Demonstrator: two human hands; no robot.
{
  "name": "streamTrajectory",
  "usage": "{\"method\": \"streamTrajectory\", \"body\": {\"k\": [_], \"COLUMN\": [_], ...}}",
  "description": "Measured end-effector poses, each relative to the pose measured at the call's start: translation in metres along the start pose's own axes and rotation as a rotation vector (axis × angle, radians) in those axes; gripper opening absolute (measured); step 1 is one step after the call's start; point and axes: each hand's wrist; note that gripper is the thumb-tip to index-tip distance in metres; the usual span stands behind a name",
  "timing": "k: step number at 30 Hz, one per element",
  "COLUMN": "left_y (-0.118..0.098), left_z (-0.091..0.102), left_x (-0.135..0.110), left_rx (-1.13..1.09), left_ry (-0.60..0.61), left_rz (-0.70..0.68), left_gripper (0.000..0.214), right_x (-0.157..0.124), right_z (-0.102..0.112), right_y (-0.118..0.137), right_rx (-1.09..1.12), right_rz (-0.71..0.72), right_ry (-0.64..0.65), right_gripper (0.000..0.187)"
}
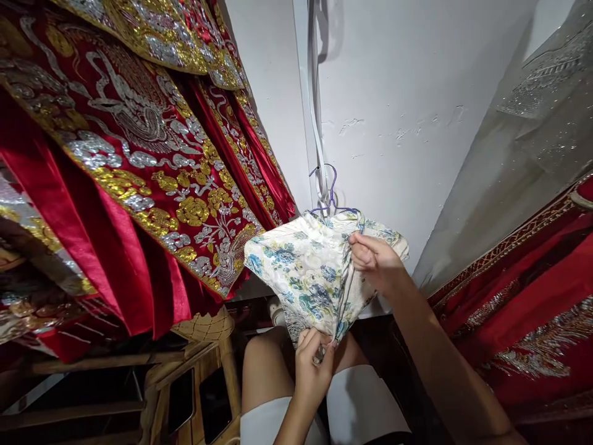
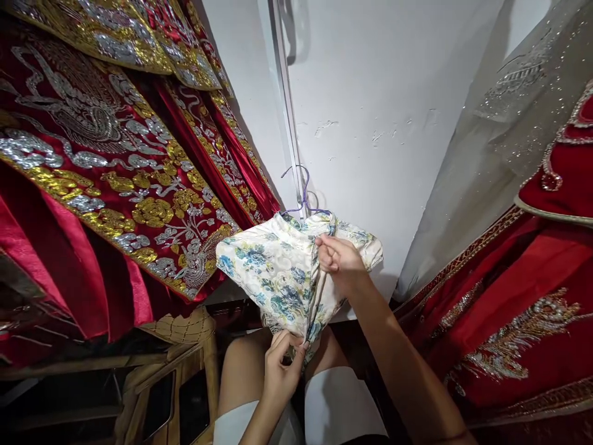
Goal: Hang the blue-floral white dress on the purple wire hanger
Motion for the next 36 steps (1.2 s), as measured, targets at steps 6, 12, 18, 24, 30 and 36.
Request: {"method": "streamTrajectory", "body": {"k": [6, 12, 18, 24, 30, 36], "left_y": [-0.032, -0.117, -0.140, -0.128, -0.037, 0.029], "left_z": [0.022, 0.045, 0.035, 0.079, 0.112, 0.044], "left_x": [0.043, 0.129, 0.151, 0.159, 0.175, 0.109], "left_rx": [0.027, 0.119, 0.304, -0.063, -0.967, -1.228], "left_ry": [-0.006, -0.093, -0.179, -0.588, -0.523, -0.509], "left_rz": [-0.180, -0.498, -0.639, -0.434, 0.176, 0.574], "left_gripper": [0.011, 0.030, 0.012, 0.013, 0.019, 0.010], "right_x": [-0.018, -0.024, -0.006, -0.017, -0.068, -0.111], "right_z": [-0.013, -0.014, -0.005, 0.018, 0.028, 0.022], "right_y": [-0.015, -0.006, -0.036, -0.108, -0.123, -0.133], "right_rx": [-0.180, -0.305, -0.470, -0.639, -0.382, -0.162], "right_rz": [0.087, 0.161, 0.227, 0.157, 0.041, -0.054], "right_ry": [-0.020, 0.071, 0.035, 0.149, 0.071, -0.124], "right_gripper": [0.027, 0.027, 0.025, 0.031, 0.032, 0.035]}}
Point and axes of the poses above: each hand's wrist, its own x-axis towards the middle knuckle, its own z-axis out of the back of the hand, y = z × x, and after that the axes turned 11 degrees about z, right-handed
